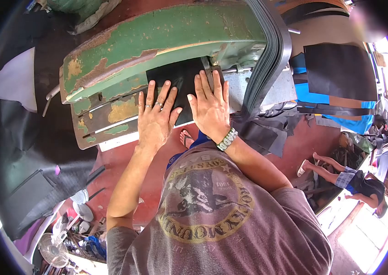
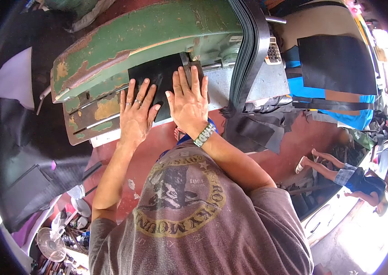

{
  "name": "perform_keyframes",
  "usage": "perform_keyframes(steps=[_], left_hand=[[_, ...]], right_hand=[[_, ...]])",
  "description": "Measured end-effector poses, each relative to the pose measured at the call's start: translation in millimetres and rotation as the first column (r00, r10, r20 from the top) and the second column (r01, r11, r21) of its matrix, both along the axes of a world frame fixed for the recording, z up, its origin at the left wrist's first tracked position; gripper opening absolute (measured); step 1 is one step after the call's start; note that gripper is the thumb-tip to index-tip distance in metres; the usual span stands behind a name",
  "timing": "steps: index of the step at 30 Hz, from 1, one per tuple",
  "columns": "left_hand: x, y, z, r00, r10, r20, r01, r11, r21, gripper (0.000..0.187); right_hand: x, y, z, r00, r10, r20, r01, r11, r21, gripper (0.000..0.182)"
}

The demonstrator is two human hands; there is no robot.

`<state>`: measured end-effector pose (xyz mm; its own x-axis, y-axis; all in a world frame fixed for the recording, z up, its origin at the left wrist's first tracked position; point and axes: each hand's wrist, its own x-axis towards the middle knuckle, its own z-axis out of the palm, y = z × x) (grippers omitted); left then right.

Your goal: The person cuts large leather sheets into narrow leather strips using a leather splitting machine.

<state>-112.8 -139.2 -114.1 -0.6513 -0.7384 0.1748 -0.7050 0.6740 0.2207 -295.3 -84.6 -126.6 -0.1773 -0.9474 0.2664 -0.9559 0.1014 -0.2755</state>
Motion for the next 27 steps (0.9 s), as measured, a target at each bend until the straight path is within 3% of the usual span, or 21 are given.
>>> perform_keyframes(steps=[7,27], left_hand=[[-4,5,3,0.995,-0.083,-0.048,0.086,0.994,0.065,0.056],[-11,-14,0,0.992,-0.125,-0.013,0.126,0.99,0.07,0.059]], right_hand=[[0,4,1,1.0,0.003,0.014,-0.003,1.0,0.005,0.056],[13,4,3,0.998,-0.028,-0.05,0.031,0.997,0.065,0.059]])
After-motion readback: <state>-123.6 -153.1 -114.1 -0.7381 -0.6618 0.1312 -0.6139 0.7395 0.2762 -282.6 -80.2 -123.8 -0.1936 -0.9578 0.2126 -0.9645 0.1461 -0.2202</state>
